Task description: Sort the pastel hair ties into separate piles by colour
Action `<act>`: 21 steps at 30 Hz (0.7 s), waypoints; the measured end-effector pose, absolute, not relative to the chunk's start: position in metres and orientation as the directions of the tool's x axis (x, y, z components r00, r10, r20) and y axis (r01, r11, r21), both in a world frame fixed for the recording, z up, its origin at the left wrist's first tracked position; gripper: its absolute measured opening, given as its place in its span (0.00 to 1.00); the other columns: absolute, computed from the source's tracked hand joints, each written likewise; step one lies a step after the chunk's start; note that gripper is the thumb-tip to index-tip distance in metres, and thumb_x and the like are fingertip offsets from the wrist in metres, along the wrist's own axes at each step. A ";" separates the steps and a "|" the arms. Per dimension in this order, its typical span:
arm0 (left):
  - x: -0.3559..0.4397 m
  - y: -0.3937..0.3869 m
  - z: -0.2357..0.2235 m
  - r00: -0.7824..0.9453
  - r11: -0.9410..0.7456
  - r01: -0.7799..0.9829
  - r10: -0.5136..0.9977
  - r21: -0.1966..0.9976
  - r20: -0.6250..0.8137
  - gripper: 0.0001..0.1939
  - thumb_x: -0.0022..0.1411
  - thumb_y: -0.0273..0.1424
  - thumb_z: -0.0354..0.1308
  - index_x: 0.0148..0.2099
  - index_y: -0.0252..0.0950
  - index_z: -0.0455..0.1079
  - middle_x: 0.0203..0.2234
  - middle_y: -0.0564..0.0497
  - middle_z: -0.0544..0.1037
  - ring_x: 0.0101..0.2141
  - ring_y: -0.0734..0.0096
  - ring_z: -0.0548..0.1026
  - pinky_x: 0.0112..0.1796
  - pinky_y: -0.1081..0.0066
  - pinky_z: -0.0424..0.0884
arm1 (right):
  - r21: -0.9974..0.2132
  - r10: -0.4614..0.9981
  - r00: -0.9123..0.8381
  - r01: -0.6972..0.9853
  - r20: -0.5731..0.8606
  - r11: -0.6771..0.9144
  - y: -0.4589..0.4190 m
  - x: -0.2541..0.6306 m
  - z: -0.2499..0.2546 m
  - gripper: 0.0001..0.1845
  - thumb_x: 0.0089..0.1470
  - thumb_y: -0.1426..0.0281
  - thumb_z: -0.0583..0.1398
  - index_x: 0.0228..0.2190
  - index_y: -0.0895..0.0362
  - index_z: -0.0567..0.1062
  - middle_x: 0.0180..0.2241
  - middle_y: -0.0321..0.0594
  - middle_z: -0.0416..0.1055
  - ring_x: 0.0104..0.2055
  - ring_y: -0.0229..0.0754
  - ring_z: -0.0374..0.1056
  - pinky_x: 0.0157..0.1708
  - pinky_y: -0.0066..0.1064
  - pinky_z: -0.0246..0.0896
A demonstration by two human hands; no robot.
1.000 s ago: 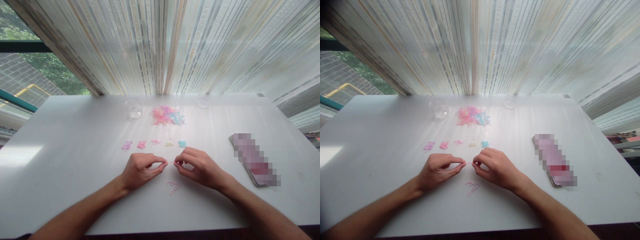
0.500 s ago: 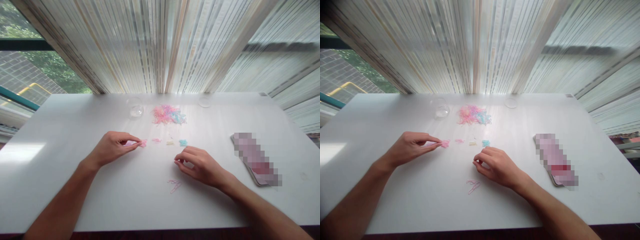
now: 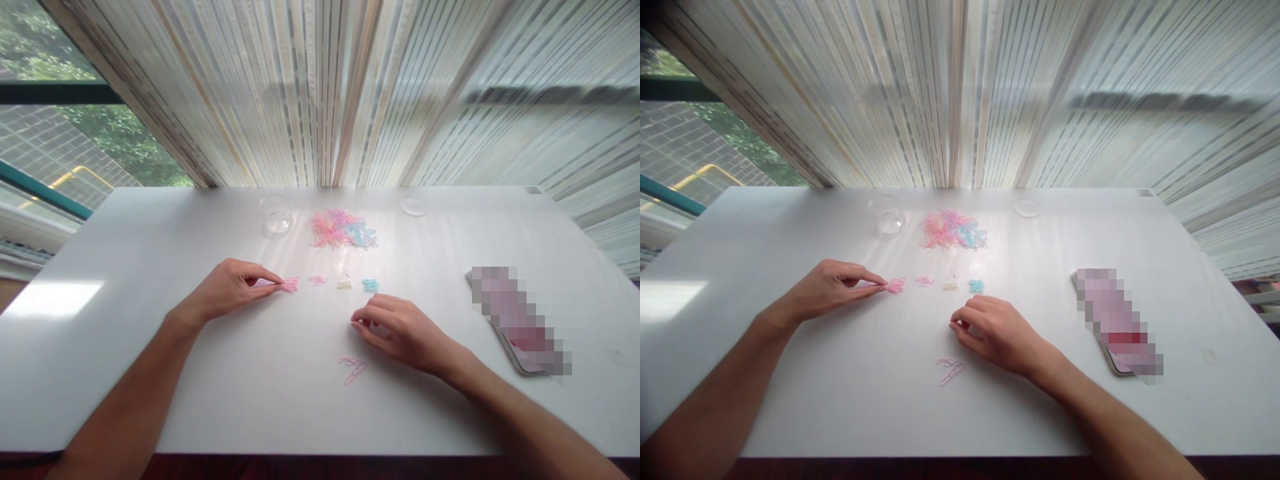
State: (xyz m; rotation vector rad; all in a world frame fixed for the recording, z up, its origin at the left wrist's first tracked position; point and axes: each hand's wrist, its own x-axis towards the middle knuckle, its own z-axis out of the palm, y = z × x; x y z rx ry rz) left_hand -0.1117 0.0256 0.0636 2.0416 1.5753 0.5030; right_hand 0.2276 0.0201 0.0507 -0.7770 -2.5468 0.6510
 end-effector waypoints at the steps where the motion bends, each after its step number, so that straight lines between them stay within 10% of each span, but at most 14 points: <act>1: -0.111 0.026 0.064 0.256 -0.192 0.781 0.966 0.594 -0.024 0.16 0.60 0.44 0.63 0.37 0.38 0.84 0.22 0.52 0.79 0.20 0.79 0.62 0.22 0.76 0.56 | -0.536 0.598 -0.768 0.413 0.230 0.736 0.020 0.228 0.051 0.10 0.65 0.73 0.55 0.35 0.57 0.76 0.28 0.38 0.73 0.30 0.38 0.66 0.30 0.30 0.59; 21: -0.109 0.021 0.063 0.239 -0.207 0.854 0.971 0.477 -0.006 0.17 0.63 0.48 0.61 0.43 0.44 0.84 0.19 0.55 0.78 0.18 0.78 0.63 0.22 0.77 0.57 | -0.535 0.601 -0.778 0.434 0.182 0.725 0.021 0.230 0.049 0.12 0.65 0.72 0.54 0.36 0.57 0.77 0.28 0.39 0.73 0.30 0.40 0.65 0.30 0.31 0.58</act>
